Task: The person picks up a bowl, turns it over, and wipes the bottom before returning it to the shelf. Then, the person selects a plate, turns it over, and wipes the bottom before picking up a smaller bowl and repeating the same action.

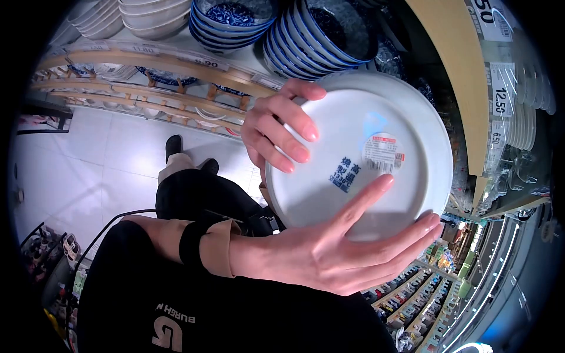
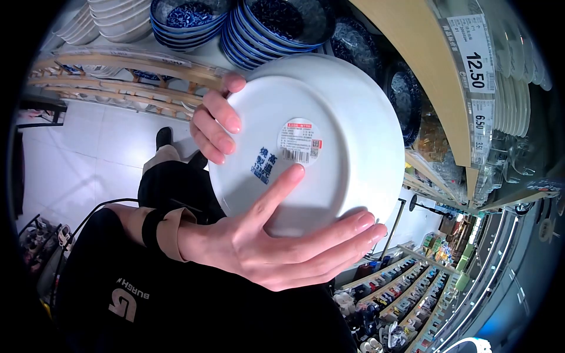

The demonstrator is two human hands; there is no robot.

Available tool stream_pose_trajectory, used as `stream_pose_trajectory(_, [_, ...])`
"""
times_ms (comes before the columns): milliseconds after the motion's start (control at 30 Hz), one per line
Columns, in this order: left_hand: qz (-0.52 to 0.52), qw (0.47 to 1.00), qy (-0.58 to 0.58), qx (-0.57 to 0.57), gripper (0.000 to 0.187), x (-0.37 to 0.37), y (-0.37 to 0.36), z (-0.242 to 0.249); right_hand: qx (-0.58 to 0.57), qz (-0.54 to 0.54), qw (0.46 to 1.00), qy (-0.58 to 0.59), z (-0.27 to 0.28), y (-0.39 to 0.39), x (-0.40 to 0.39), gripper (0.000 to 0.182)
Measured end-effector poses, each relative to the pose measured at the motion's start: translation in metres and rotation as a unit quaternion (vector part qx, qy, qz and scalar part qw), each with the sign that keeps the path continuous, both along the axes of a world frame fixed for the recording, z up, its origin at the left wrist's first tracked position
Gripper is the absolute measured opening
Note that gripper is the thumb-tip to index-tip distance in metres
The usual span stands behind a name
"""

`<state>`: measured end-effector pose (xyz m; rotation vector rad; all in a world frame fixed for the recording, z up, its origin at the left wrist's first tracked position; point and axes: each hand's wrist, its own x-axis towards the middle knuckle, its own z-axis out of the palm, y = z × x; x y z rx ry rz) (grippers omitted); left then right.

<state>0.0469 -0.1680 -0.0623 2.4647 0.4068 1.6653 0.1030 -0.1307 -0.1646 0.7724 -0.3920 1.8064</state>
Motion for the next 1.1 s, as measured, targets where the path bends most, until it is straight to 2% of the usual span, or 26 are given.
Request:
stream_pose_trajectory(200, [0.009, 1.000, -0.018, 0.005, 0.051, 0.006, 0.001, -0.003, -0.009, -0.013, 1.000, -0.003, 0.001, -0.009, 0.001, 0.040])
stream_pose_trajectory(333, [0.018, 1.000, -0.006, 0.017, 0.053, 0.008, 0.002, -0.006, -0.013, -0.022, 1.000, -0.002, 0.001, -0.014, 0.003, 0.040])
stream_pose_trajectory(1100, [0.017, 1.000, -0.008, -0.003, 0.050, 0.009, 0.013, -0.014, -0.073, -0.067, 0.994, -0.048, 0.003, -0.010, 0.012, 0.040])
